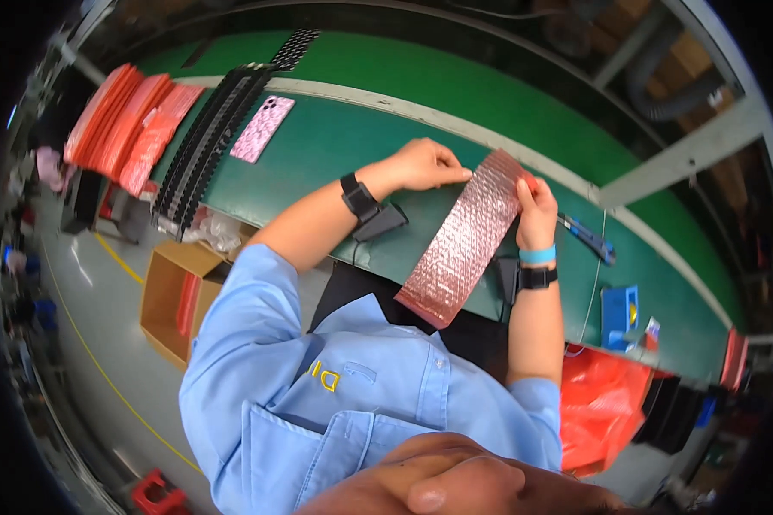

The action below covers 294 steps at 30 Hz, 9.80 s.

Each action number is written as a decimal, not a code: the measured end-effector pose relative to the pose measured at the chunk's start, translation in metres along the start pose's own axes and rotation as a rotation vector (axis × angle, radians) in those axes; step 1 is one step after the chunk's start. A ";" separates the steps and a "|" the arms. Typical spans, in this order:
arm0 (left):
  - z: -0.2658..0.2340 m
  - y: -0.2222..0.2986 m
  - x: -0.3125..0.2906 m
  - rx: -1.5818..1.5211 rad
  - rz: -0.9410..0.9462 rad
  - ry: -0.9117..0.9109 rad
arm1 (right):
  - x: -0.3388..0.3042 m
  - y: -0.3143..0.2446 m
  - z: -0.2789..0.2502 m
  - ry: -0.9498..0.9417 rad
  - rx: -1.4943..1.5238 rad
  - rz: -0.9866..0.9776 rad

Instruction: The person packs electronic components by hand, inserting them into bubble wrap sleeves on a factory assembly line.

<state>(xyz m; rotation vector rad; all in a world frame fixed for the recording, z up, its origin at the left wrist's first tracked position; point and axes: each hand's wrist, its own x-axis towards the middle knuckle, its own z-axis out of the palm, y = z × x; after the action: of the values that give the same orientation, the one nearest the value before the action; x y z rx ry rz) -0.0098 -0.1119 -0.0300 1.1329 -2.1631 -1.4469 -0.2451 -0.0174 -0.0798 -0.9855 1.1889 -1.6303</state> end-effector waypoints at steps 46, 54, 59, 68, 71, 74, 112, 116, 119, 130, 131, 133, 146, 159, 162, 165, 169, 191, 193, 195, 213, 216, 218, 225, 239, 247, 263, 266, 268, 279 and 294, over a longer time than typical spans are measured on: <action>0.068 0.015 -0.155 -0.449 0.153 0.390 | -0.014 -0.071 0.033 -0.056 0.483 0.261; 0.084 0.040 -0.159 0.374 0.311 0.660 | -0.060 -0.091 0.047 -0.016 0.332 -0.024; 0.046 0.051 -0.114 -0.725 0.220 0.205 | -0.066 -0.103 0.054 -0.191 0.326 0.014; 0.043 0.051 -0.102 -0.847 0.182 0.027 | -0.089 -0.115 0.056 -0.130 -0.021 -0.133; 0.037 0.056 -0.103 -0.885 0.210 0.130 | -0.093 -0.120 0.045 -0.054 -0.085 -0.236; 0.024 0.053 -0.099 -0.873 0.192 0.211 | -0.107 -0.141 0.038 -0.049 -0.063 -0.282; 0.039 0.074 -0.135 -0.956 0.358 0.136 | -0.102 -0.170 0.076 0.056 -0.474 -0.501; 0.040 0.084 -0.138 -0.946 0.363 0.046 | -0.073 -0.190 0.073 -0.290 -0.383 -0.269; 0.039 0.087 -0.142 -0.933 0.495 0.098 | -0.062 -0.220 0.073 -0.634 -0.437 0.001; 0.097 -0.007 -0.156 -0.543 0.289 -0.309 | -0.015 -0.319 0.025 -0.409 -0.353 -0.112; 0.098 -0.007 -0.158 -0.486 0.266 -0.240 | -0.012 -0.324 0.020 -0.412 -0.355 -0.088; 0.094 -0.005 -0.163 -0.499 0.277 -0.214 | -0.007 -0.326 0.012 -0.409 -0.362 -0.069; 0.084 0.009 -0.189 -0.792 0.187 -0.200 | -0.003 -0.309 0.003 -0.288 -0.320 -0.079; 0.100 -0.056 -0.198 -0.733 -0.093 -0.237 | -0.064 -0.260 0.044 -0.145 -0.681 -0.785; 0.108 -0.064 -0.194 -0.761 -0.079 -0.189 | -0.090 -0.210 0.064 -0.239 -0.766 -1.020; 0.122 -0.071 -0.191 -0.821 -0.081 -0.140 | -0.106 -0.156 0.072 -0.481 -0.823 -1.264; 0.133 -0.076 -0.195 -0.884 -0.092 -0.063 | -0.137 -0.081 0.067 -0.535 -1.006 -1.254; 0.129 -0.081 -0.207 -0.935 -0.123 -0.110 | -0.177 -0.041 0.060 -0.673 -1.132 -0.698; 0.127 -0.077 -0.208 -0.917 -0.126 -0.107 | -0.178 -0.040 0.060 -0.675 -1.140 -0.721; 0.126 -0.075 -0.206 -0.881 -0.128 -0.105 | -0.178 -0.039 0.058 -0.672 -1.145 -0.733; 0.134 -0.069 -0.204 -0.765 -0.105 -0.003 | -0.201 -0.037 0.052 -0.453 -0.987 -0.748; 0.137 -0.074 -0.204 -0.799 -0.100 0.006 | -0.226 -0.018 0.017 -0.448 -0.958 -0.534; 0.138 -0.081 -0.203 -0.818 -0.083 -0.001 | -0.247 0.007 -0.016 -0.567 -0.982 -0.198; 0.134 -0.086 -0.216 -0.864 0.024 0.002 | -0.236 0.046 -0.010 -0.405 -1.512 -0.361; 0.080 -0.025 -0.237 -0.860 0.538 0.242 | -0.123 0.051 -0.015 0.002 -1.295 -0.179; 0.104 -0.032 -0.217 -0.932 0.306 0.204 | -0.160 0.133 -0.158 -0.078 -1.456 -0.105; 0.126 -0.034 -0.205 -0.815 -0.141 0.096 | -0.233 -0.107 -0.009 -0.302 -0.782 -0.452; 0.135 -0.038 -0.207 -0.846 -0.203 0.095 | -0.199 -0.086 0.041 -0.456 -0.885 -0.630; 0.139 -0.041 -0.206 -0.878 -0.265 0.051 | -0.191 -0.069 0.051 -0.537 -0.923 -0.628; 0.134 -0.069 -0.207 -0.968 -0.242 -0.125 | -0.187 -0.044 0.063 -0.650 -1.220 -0.671; 0.127 -0.066 -0.200 -0.835 -0.159 -0.012 | -0.177 -0.037 0.071 -0.598 -1.247 -0.703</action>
<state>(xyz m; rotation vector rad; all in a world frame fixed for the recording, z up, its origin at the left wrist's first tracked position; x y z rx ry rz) 0.0689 0.1068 -0.1107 0.9603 -1.2299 -2.1136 -0.1307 0.1361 -0.0456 -2.6701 1.4590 -0.7170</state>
